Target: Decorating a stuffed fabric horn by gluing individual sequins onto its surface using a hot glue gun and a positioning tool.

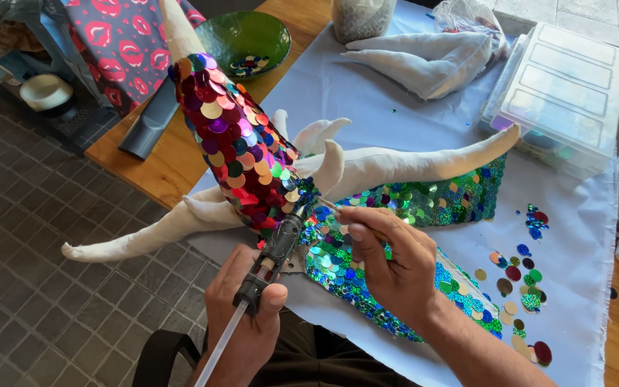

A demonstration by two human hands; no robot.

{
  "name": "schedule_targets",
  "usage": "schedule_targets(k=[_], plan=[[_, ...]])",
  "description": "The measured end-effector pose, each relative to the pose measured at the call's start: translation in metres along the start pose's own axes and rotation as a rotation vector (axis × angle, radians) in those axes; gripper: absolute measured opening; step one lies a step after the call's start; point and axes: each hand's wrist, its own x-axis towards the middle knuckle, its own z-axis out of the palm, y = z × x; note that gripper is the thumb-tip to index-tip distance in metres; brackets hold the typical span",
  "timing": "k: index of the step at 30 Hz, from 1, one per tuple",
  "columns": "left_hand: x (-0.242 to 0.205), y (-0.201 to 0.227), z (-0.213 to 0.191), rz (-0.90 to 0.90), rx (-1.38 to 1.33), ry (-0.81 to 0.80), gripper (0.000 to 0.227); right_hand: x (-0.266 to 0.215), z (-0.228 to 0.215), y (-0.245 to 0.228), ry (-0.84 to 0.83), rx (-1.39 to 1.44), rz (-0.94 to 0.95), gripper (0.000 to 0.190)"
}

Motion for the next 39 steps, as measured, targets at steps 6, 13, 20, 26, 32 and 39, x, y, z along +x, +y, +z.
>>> schedule_targets(k=[6, 13, 20, 26, 32, 39], plan=[[-0.002, 0.000, 0.000, 0.028, -0.003, -0.005, 0.064, 0.002, -0.001, -0.001, 0.012, 0.034, 0.022, 0.019], [-0.004, -0.002, 0.000, -0.009, 0.013, -0.019, 0.065, 0.004, -0.001, -0.003, 0.048, 0.004, 0.004, 0.018], [-0.006, -0.006, 0.004, -0.026, 0.005, -0.048, 0.064, 0.008, -0.006, -0.006, 0.044, 0.048, 0.006, 0.019], [-0.011, 0.009, 0.009, 0.195, -0.058, -0.144, 0.072, -0.001, -0.035, -0.009, 0.104, 0.323, 0.304, 0.028], [-0.030, 0.019, 0.017, 0.126, -0.084, -0.158, 0.078, -0.012, -0.078, 0.002, -0.228, 0.969, 0.665, 0.024], [-0.042, -0.004, 0.030, 0.414, -0.145, -0.430, 0.049, -0.018, -0.171, -0.003, 0.118, 1.251, 0.405, 0.009]])
